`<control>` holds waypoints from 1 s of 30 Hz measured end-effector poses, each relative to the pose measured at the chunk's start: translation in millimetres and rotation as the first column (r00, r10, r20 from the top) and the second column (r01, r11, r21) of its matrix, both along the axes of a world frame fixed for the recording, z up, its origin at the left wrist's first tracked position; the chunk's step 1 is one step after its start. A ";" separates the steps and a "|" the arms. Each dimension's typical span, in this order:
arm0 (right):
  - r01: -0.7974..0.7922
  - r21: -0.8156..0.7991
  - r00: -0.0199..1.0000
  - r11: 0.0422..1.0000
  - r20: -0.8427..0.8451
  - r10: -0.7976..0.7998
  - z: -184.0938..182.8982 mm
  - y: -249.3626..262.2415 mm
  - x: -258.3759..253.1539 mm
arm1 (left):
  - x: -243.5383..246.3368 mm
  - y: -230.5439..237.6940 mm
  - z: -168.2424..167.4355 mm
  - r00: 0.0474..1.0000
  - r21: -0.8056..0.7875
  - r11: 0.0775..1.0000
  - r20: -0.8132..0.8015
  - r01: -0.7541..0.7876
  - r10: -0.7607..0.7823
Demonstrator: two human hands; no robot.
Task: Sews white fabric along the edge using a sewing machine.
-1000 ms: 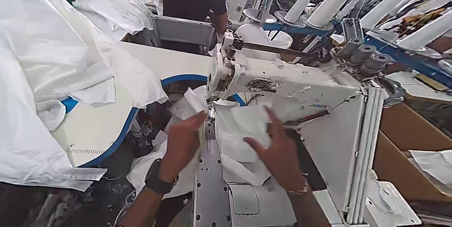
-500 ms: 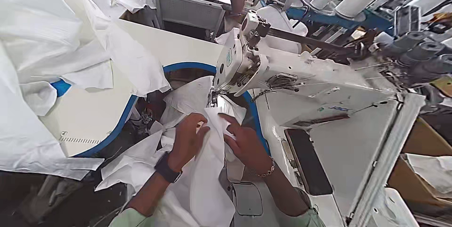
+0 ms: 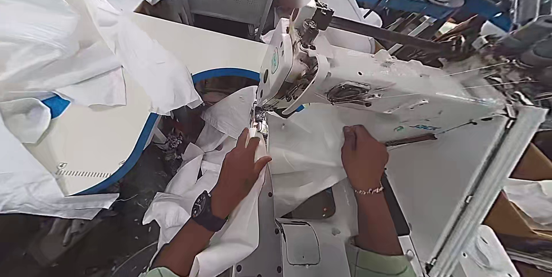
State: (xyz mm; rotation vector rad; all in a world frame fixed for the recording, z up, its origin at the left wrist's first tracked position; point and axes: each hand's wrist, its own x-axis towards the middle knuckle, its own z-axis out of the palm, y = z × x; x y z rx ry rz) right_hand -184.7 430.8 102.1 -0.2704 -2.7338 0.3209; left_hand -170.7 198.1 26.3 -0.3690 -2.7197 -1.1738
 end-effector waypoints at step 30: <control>-0.693 -0.323 0.698 0.645 -0.075 0.712 -62.2 -62.4 15.8 | -9.1 -0.7 -16.9 0.974 0.045 0.995 -0.210 0.092 -0.080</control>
